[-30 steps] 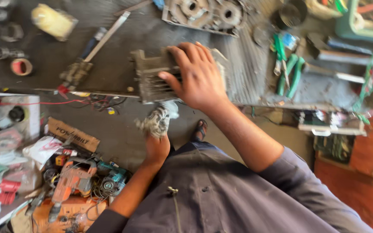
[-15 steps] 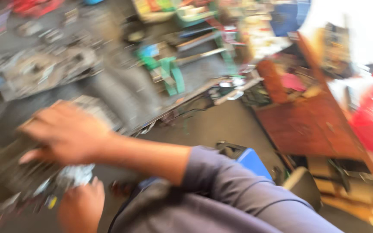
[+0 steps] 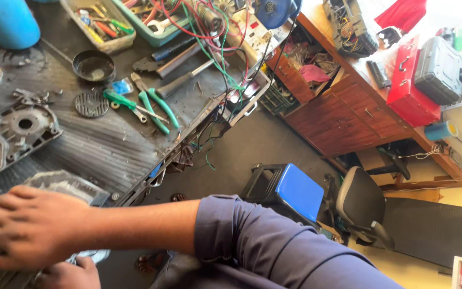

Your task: The person works on a red cylindrical electrical component, using a screwdriver to manipulate internal parts. They then use a green-handled tool to adjust the component further. Finally, they clean a metal housing with a cloth and a blue air blower.

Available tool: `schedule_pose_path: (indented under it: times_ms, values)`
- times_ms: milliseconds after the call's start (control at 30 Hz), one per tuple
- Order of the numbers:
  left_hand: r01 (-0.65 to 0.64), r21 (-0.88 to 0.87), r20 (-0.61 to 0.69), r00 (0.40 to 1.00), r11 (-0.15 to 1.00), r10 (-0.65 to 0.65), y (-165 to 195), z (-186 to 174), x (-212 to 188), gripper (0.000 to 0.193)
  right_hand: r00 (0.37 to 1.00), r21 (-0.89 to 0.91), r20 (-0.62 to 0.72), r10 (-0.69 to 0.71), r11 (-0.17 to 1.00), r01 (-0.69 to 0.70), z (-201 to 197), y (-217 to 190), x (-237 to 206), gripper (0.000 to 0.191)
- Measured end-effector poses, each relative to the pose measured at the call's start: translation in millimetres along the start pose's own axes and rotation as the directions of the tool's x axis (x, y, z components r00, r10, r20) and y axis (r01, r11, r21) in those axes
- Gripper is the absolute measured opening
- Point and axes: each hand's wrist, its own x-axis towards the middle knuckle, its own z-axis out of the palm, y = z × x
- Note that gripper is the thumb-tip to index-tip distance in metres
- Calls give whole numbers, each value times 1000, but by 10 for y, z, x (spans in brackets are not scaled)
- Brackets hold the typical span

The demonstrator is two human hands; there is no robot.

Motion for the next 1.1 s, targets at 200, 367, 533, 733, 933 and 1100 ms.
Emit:
schedule_pose_path:
  times_ms: [200,367,533,733,933,1100]
  values:
    - [-38,-48,12,999,998,38,-18,-65,-174,30,996,-67,84,-10,998,16,-162,-30,77,81]
    - [-95,-67,63,993,993,100,-236,-327,-373,28,976,55,218,32,997,-45,-314,-90,202,86]
    - [15,-123,88,996,992,-4,-310,-497,-302,31,943,79,332,-17,997,-10,-400,-176,231,89]
    - [-55,-38,14,998,998,56,-304,-597,-195,13,948,-55,313,-51,996,72,-284,-291,305,89]
    - [-129,-9,5,992,992,129,-357,-794,-474,12,942,-87,322,-92,988,126,-262,-329,330,89]
    - [-67,-33,-59,996,997,65,-289,-778,-118,12,939,-51,331,-97,991,120,-249,-304,301,89]
